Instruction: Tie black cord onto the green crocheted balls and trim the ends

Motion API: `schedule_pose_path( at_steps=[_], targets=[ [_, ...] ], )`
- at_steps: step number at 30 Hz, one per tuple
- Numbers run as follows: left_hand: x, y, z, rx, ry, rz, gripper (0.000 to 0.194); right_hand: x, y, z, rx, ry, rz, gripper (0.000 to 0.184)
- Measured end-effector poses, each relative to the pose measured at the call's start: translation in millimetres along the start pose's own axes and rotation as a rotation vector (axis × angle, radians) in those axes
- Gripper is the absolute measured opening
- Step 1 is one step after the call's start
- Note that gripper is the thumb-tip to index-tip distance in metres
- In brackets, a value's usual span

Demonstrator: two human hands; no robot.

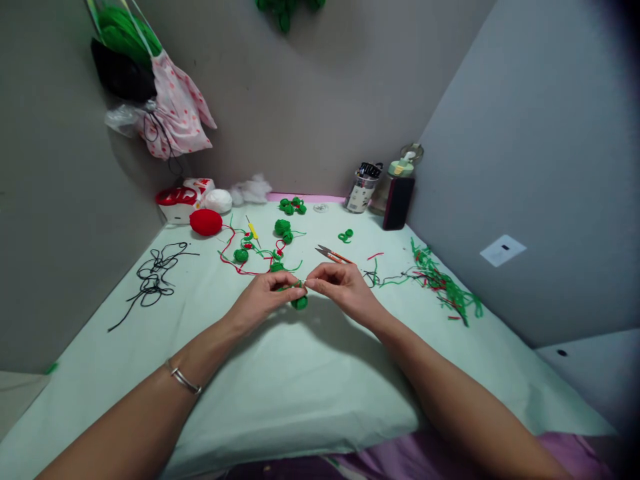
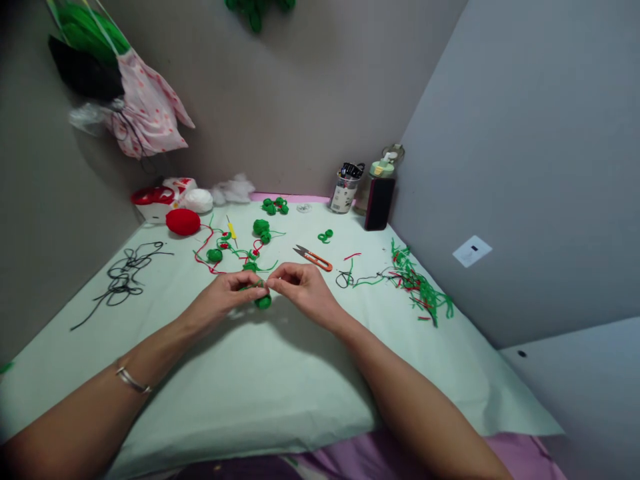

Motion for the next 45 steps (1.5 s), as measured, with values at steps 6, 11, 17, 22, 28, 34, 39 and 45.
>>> schedule_pose_path(
  at_steps=[6, 11, 17, 22, 28, 34, 39, 45],
  targets=[
    [-5, 1.6, 4, -0.21, -0.124, -0.117, 0.01, 4, 3, 7, -0.075, 0.009, 0.089, 0.023],
    [-4, 4.9, -2, -0.119, -0.118, -0.132, 0.019, 3, 6, 6, 0.116, 0.054, -0.001, 0.02],
    [1, 1.4, -8, -0.067, -0.078, -0.079, 0.02, 5, 4, 3, 0.347, 0.169, -0.064, 0.014],
    [2, -3.3, -5, -0.125, -0.081, 0.023, 0.019, 2, 7, 5, 0.177, 0.192, -0.137, 0.013],
    [4, -6.8, -9, -0.102, -0.092, 0.118, 0.018, -2, 12, 4, -0.389, -0.068, -0.095, 0.016],
    [10, -17.5, -9, 0.004, -0.033, 0.209, 0.018, 7, 17, 17, -0.598, -0.277, -0.005, 0.024],
    [11, -21.0, -1, -0.012, -0.019, 0.228, 0.024, -9, 40, 14, -0.279, -0.262, -0.042, 0.032],
    [9, -17.6, 1, -0.01, 0.0, 0.182, 0.026, -66, 99, -29, 0.248, -0.177, -0.377, 0.034]
  ],
)
Point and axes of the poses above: each hand's wrist, its own x-axis away from the middle knuckle, its own y-axis out of the back of the hand, z = x × y, the point moved 2 cm from there along -x, towards the middle knuckle, and after that the axes turned 9 degrees about -z, right-handed, at the moved point
